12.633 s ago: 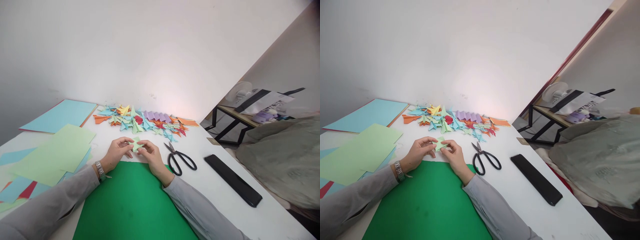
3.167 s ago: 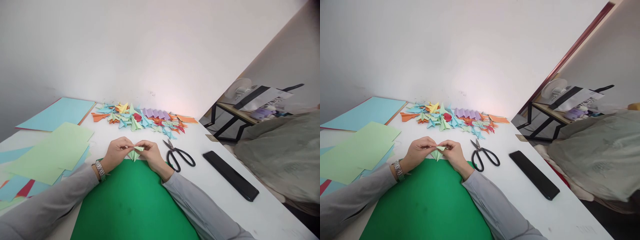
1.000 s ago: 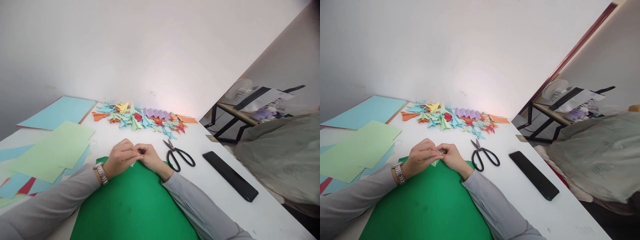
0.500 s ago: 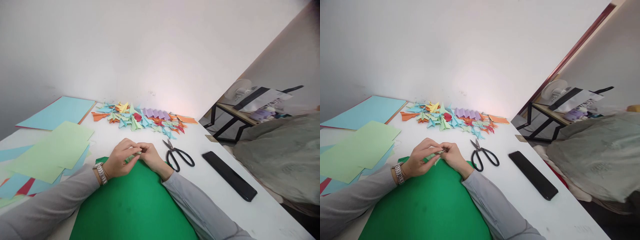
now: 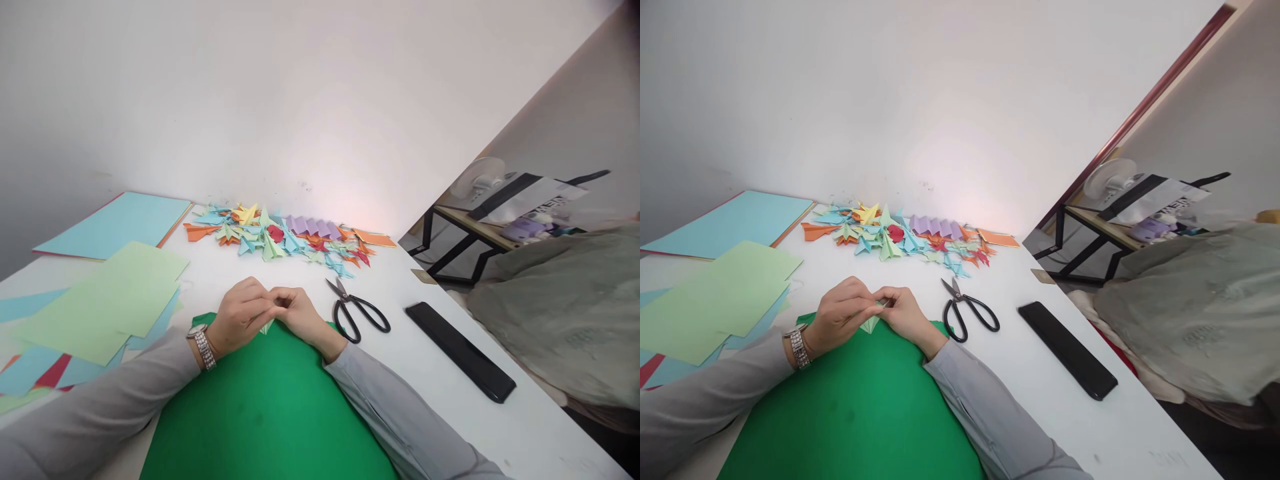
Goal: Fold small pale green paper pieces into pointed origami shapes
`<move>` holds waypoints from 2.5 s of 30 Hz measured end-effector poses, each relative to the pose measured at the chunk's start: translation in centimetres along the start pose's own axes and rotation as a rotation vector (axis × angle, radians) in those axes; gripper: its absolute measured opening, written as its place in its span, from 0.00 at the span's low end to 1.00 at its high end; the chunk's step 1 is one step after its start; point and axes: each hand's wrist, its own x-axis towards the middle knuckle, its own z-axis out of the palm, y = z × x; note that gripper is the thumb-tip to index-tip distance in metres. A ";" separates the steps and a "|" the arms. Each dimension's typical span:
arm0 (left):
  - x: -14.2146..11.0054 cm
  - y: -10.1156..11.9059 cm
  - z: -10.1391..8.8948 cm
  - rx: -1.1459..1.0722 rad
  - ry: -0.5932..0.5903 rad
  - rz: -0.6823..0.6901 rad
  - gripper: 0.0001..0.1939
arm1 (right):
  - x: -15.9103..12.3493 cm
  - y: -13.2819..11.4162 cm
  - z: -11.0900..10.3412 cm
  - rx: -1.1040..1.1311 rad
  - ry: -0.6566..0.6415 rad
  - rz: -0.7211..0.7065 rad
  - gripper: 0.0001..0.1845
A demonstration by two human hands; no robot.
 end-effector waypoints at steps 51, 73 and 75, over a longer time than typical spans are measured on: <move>0.5 -1.5 0.3 -0.683 0.144 -1.114 0.13 | 0.6 0.1 -0.6 0.383 0.182 0.104 0.09; 0.7 -1.2 0.2 -0.574 0.111 -1.117 0.14 | 0.3 -0.1 -0.3 0.187 0.192 0.124 0.16; 0.7 -1.1 0.2 -0.569 0.107 -1.121 0.14 | 0.3 -0.1 -0.3 0.172 0.189 0.123 0.16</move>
